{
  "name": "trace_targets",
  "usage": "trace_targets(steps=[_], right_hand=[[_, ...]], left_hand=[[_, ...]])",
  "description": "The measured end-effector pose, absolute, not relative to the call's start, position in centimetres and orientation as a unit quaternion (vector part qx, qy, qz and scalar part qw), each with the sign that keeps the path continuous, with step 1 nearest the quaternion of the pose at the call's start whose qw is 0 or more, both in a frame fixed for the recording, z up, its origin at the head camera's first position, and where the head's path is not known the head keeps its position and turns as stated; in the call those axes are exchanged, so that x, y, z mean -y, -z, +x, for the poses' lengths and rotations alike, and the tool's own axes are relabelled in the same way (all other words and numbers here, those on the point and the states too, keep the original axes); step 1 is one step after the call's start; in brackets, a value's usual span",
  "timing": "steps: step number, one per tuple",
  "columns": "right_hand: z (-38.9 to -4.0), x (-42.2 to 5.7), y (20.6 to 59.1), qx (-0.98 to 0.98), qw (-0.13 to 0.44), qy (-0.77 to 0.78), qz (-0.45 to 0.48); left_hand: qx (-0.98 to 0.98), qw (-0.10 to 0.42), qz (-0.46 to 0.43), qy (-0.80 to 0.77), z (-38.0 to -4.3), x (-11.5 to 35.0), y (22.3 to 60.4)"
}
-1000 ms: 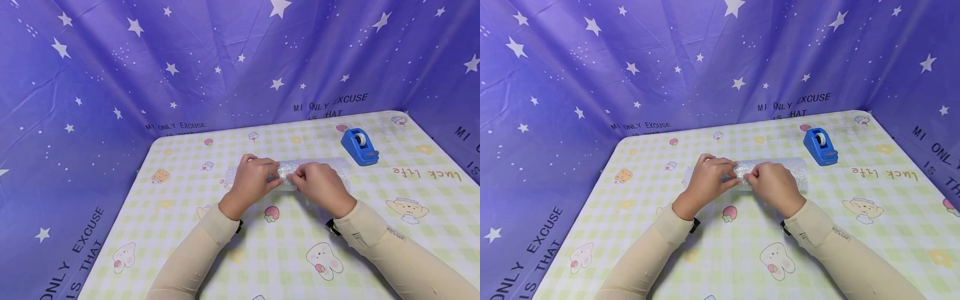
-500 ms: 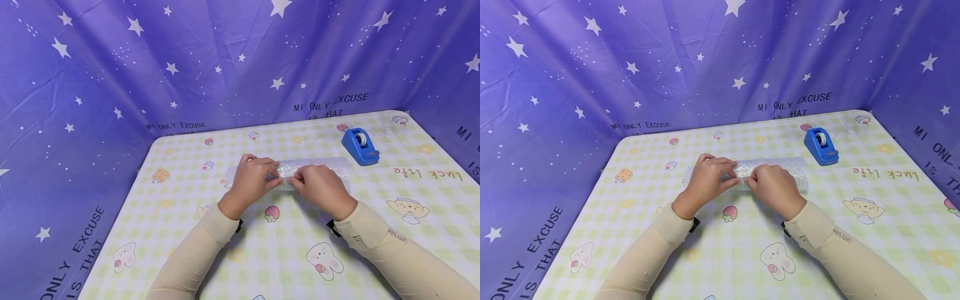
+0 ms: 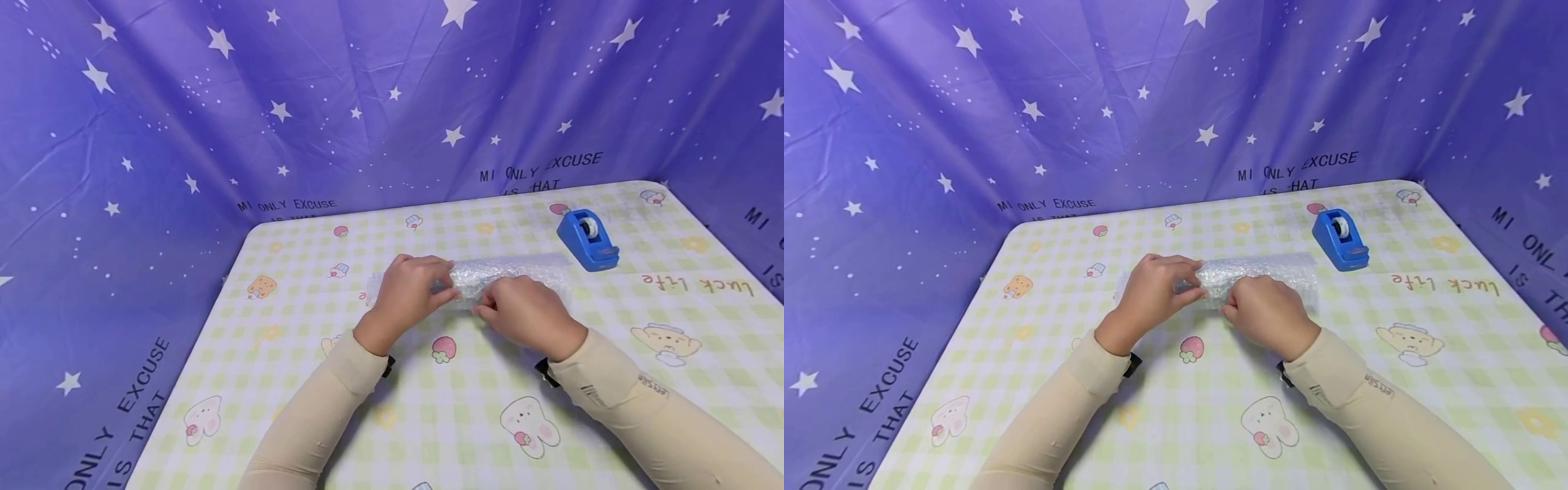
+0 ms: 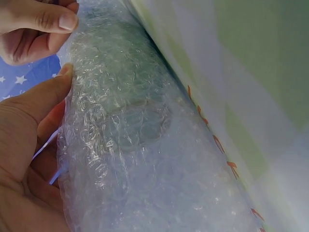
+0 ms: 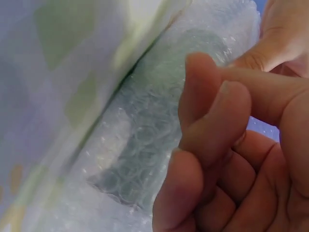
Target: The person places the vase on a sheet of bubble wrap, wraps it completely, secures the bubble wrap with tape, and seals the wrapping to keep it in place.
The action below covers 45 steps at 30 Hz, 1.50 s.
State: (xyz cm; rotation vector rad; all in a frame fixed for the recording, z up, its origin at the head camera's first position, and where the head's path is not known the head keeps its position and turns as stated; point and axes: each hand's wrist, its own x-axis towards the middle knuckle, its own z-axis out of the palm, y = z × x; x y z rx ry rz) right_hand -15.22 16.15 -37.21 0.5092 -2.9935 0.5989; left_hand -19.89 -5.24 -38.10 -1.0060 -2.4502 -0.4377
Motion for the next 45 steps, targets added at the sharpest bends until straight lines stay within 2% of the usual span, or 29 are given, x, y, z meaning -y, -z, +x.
trace_targets(steps=[13, 21, 27, 32, 39, 45], right_hand=[[-15.1, -16.1, 37.3, 0.963, 0.009, -0.214, 0.162], [-14.7, -16.8, 37.1, 0.946, -0.031, -0.286, 0.152], [-14.2, -17.4, 37.4, 0.913, -0.107, -0.373, 0.128], [-13.8, -17.4, 38.1, 0.881, -0.154, -0.437, 0.099], [-13.4, -17.4, 38.4, 0.87, -0.157, -0.459, 0.087], [-13.4, -17.5, 38.3, 0.862, -0.169, -0.47, 0.084]], left_hand=[[0.884, 0.203, -0.375, 0.19, -20.1, 5.7, 37.8], [0.883, 0.166, -0.398, 0.186, -20.5, 5.7, 37.4], [0.9, 0.092, -0.375, 0.201, -20.9, 5.9, 35.7], [0.933, -0.001, -0.345, 0.103, -21.5, 5.9, 33.6], [0.925, -0.164, -0.335, 0.077, -22.7, 6.5, 32.4], [0.917, -0.207, -0.329, 0.087, -23.4, 6.9, 32.5]])
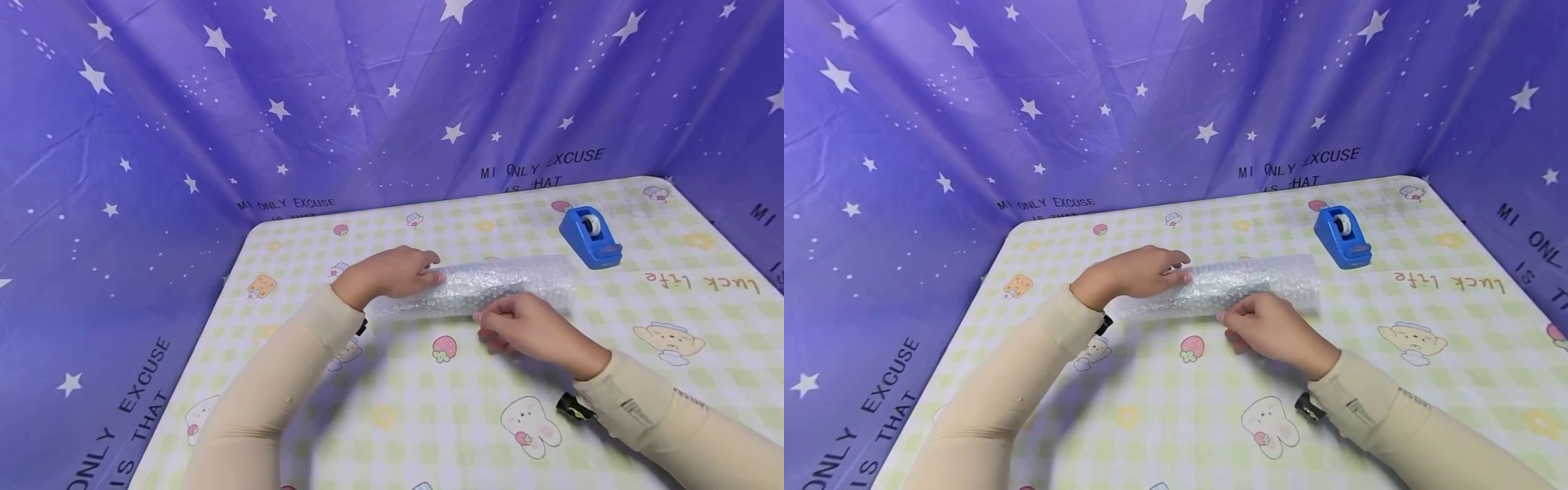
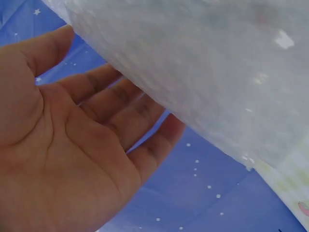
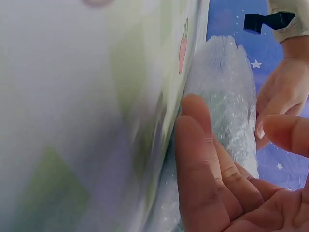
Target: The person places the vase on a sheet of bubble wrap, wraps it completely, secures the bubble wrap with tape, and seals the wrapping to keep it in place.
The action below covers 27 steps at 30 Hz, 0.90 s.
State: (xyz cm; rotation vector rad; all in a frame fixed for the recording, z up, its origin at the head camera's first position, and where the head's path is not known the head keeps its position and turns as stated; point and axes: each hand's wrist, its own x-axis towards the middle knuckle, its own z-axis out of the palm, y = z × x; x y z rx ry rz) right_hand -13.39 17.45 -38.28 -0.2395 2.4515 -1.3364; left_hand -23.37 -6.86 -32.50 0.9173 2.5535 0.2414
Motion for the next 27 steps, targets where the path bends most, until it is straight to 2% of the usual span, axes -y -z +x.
trace_targets(steps=[6, 15, 27], right_hand=[[-13.3, -17.3, 38.6, -0.848, 0.192, 0.488, -0.072], [-14.0, -18.1, 38.7, -0.85, 0.184, 0.49, -0.064], [-15.7, -19.0, 38.5, -0.853, 0.174, 0.491, -0.038]], left_hand=[[-0.908, 0.226, 0.341, -0.095, -23.8, 7.1, 32.3], [-0.904, 0.229, 0.349, -0.097, -23.5, 7.8, 32.4], [-0.889, 0.281, 0.32, -0.169, -22.8, 8.1, 33.6]])
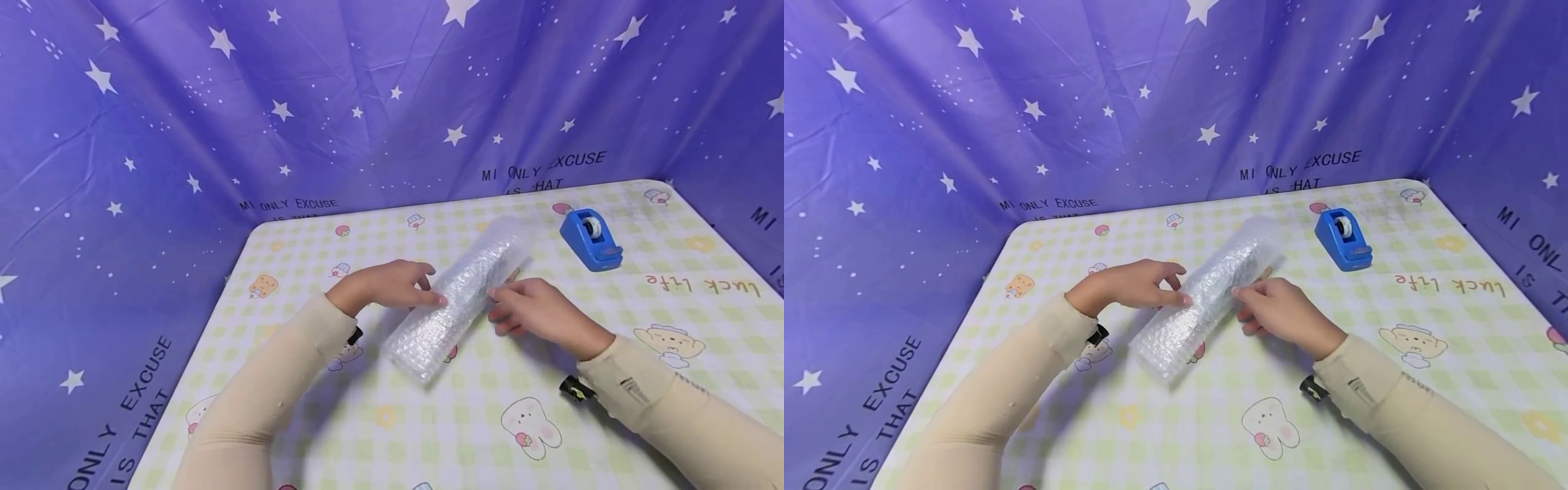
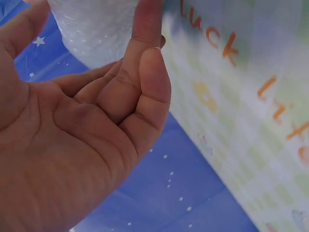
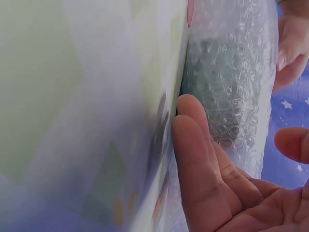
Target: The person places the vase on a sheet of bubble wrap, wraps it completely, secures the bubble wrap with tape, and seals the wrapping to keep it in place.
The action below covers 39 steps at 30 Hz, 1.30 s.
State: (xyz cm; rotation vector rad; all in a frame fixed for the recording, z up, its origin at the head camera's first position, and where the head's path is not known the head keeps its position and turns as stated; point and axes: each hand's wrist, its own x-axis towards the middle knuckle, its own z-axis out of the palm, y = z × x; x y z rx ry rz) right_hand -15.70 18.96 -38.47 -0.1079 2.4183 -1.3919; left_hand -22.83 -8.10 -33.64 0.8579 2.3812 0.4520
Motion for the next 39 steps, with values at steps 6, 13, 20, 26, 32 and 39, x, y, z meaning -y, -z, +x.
trace_targets(steps=[6, 13, 20, 26, 32, 39], right_hand=[[-16.9, -19.0, 38.7, -0.847, 0.175, 0.5, -0.045], [-18.0, -19.1, 38.8, -0.854, 0.169, 0.49, -0.049], [-18.8, -19.1, 38.9, -0.851, 0.171, 0.495, -0.051], [-19.4, -18.8, 39.1, -0.844, 0.173, 0.506, -0.047], [-19.5, -18.7, 39.2, -0.844, 0.175, 0.504, -0.047], [-19.4, -18.6, 39.1, -0.843, 0.173, 0.507, -0.049]], left_hand=[[-0.877, 0.31, 0.281, -0.236, -22.0, 7.9, 35.0], [-0.872, 0.321, 0.235, -0.284, -20.3, 7.2, 35.5], [-0.878, 0.317, 0.179, -0.309, -18.7, 6.2, 35.8], [-0.877, 0.312, 0.15, -0.333, -17.9, 6.0, 36.2], [-0.871, 0.315, 0.136, -0.352, -17.4, 6.1, 36.7], [-0.869, 0.313, 0.137, -0.358, -17.3, 6.6, 36.6]])
